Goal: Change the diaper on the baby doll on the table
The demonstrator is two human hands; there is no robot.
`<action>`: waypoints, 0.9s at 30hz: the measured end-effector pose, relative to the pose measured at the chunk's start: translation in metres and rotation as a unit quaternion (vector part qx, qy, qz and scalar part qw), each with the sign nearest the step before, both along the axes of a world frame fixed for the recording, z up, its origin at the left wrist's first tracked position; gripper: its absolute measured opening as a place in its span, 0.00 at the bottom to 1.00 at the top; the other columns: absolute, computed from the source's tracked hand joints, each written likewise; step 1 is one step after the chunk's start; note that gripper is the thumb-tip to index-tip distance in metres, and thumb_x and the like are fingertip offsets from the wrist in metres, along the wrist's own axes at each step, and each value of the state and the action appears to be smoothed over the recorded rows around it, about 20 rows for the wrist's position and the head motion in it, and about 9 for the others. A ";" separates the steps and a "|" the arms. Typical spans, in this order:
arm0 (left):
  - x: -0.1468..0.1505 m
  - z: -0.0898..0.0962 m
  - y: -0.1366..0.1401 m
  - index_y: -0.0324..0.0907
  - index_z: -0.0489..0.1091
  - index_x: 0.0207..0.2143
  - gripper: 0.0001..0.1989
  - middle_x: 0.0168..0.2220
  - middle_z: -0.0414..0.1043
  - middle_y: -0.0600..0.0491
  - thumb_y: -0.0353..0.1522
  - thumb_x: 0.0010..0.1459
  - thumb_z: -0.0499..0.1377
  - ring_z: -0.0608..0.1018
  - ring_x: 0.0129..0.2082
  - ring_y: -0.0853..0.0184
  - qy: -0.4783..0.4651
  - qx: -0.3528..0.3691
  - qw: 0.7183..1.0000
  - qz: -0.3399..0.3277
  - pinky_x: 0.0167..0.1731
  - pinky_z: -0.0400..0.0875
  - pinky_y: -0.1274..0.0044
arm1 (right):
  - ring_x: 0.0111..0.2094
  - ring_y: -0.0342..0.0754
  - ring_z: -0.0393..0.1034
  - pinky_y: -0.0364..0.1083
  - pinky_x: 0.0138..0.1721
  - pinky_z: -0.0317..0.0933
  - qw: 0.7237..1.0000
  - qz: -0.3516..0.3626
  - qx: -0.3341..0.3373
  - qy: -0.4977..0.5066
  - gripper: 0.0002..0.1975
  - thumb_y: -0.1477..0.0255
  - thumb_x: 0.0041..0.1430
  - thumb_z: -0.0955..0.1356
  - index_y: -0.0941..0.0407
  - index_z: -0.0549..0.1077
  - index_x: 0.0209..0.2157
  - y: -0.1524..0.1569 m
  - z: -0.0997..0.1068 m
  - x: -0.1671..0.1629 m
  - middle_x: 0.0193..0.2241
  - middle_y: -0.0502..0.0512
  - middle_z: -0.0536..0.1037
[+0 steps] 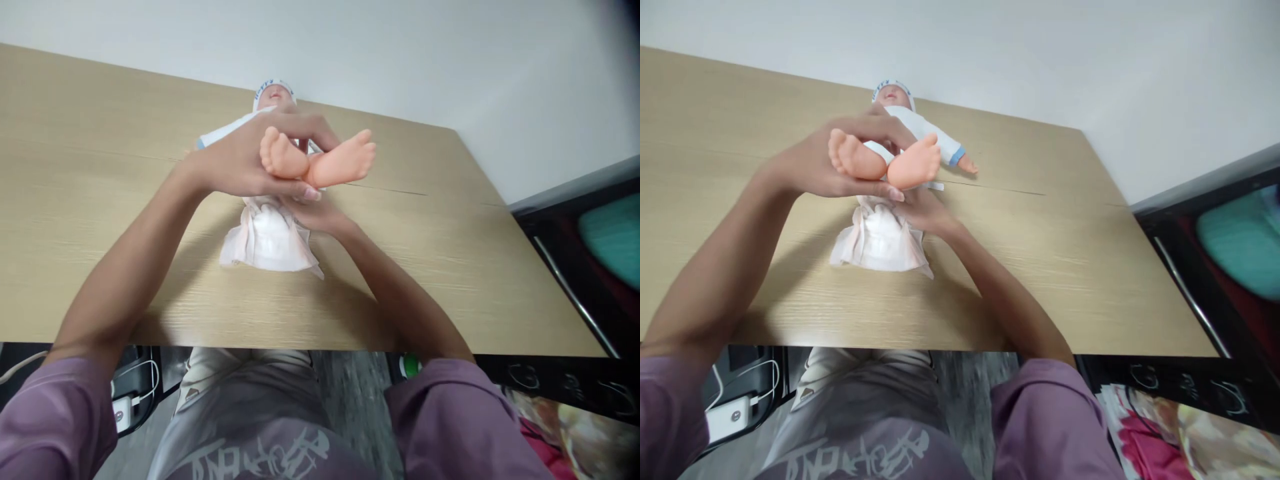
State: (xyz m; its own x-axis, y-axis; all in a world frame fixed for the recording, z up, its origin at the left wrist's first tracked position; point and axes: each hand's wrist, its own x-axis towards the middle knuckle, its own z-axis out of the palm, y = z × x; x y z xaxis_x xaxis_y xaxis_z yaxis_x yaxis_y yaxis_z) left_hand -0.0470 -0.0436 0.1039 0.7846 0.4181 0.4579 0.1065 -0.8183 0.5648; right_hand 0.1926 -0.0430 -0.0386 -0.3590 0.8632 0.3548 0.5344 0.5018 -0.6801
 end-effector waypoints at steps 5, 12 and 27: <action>-0.001 -0.028 -0.012 0.53 0.83 0.57 0.21 0.55 0.87 0.52 0.50 0.68 0.73 0.81 0.58 0.50 0.010 0.010 1.000 -0.020 0.65 0.73 0.56 | 0.66 0.72 0.78 0.73 0.71 0.72 0.990 -0.070 0.121 0.032 0.32 0.42 0.73 0.73 0.50 0.75 0.65 -0.054 0.011 0.023 0.62 0.65 0.83; -0.014 -0.068 -0.040 0.49 0.78 0.58 0.25 0.61 0.83 0.48 0.51 0.66 0.72 0.81 0.61 0.52 -0.001 0.006 0.999 0.034 0.66 0.74 0.59 | 0.76 0.63 0.70 0.66 0.77 0.68 0.978 0.079 0.190 0.029 0.33 0.56 0.83 0.65 0.48 0.60 0.81 -0.077 0.017 0.012 0.77 0.63 0.72; -0.108 -0.120 -0.037 0.48 0.73 0.75 0.37 0.79 0.71 0.44 0.27 0.64 0.62 0.62 0.85 0.48 0.220 0.083 0.969 0.078 0.81 0.62 0.52 | 0.78 0.62 0.68 0.67 0.78 0.65 0.960 0.177 0.142 -0.163 0.22 0.68 0.79 0.67 0.47 0.79 0.69 -0.064 -0.013 0.078 0.73 0.60 0.78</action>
State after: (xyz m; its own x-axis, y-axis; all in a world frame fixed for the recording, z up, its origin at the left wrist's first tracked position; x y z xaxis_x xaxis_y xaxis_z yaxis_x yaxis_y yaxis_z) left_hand -0.1546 -0.0802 -0.0161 0.8521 0.4968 0.1644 0.4371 -0.8484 0.2986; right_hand 0.2711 -0.1067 -0.0517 -0.7438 0.5526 0.3761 0.4583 0.8312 -0.3147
